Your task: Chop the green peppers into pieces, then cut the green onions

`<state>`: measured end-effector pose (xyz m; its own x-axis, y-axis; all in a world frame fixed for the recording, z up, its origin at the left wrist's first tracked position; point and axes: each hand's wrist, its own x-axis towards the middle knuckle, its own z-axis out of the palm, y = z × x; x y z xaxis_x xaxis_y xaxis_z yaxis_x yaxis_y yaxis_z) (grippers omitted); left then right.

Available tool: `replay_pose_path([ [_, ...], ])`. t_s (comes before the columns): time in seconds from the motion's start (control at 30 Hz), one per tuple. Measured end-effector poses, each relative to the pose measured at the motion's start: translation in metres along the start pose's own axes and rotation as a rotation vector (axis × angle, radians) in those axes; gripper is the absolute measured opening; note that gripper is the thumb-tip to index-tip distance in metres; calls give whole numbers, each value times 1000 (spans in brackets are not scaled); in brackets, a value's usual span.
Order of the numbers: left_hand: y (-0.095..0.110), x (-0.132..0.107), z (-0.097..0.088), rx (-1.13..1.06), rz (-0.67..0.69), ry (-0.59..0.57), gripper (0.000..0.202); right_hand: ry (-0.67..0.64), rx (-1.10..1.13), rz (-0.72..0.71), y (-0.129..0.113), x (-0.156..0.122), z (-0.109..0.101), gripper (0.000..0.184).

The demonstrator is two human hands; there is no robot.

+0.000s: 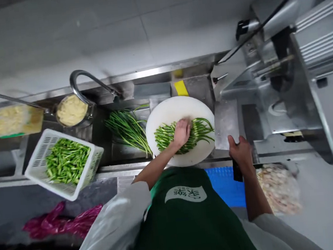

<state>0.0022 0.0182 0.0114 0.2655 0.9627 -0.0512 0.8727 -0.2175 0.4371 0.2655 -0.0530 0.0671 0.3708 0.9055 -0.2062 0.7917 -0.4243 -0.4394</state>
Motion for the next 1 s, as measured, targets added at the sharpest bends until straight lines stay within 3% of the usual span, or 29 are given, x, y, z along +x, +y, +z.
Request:
replay_pose_path([
  [0.07, 12, 24, 9, 4, 61, -37, 62, -19, 82, 74, 21, -6, -10, 49],
  [0.13, 22, 35, 18, 49, 178, -122, 80, -10, 135, 132, 36, -14, -13, 45],
  [0.2, 26, 32, 26, 128, 312, -200, 94, 2, 172, 172, 45, -22, -10, 40],
  [0.27, 25, 23, 28, 201, 399, -234, 93, -26, 234, 214, 50, -28, -5, 40],
  [0.4, 17, 10, 15, 220, 473, -266, 86, -68, 305, 220, 53, -31, 11, 45],
  [0.47, 15, 6, 6, 186, 410, -233, 82, -64, 295, 176, 48, -26, 20, 47],
  [0.53, 16, 2, 0, 152, 246, -139, 76, -89, 278, 126, 39, -19, 31, 48],
  [0.63, 24, -9, 5, 141, 89, -30, 71, -143, 217, 60, 19, -8, 46, 46],
  [0.83, 36, -16, 36, 190, 143, -98, 77, -205, 11, 15, -2, -5, 60, 39],
  [1.0, 34, -11, 40, 185, 155, -107, 77, -282, -53, 74, -3, -8, 62, 41],
])
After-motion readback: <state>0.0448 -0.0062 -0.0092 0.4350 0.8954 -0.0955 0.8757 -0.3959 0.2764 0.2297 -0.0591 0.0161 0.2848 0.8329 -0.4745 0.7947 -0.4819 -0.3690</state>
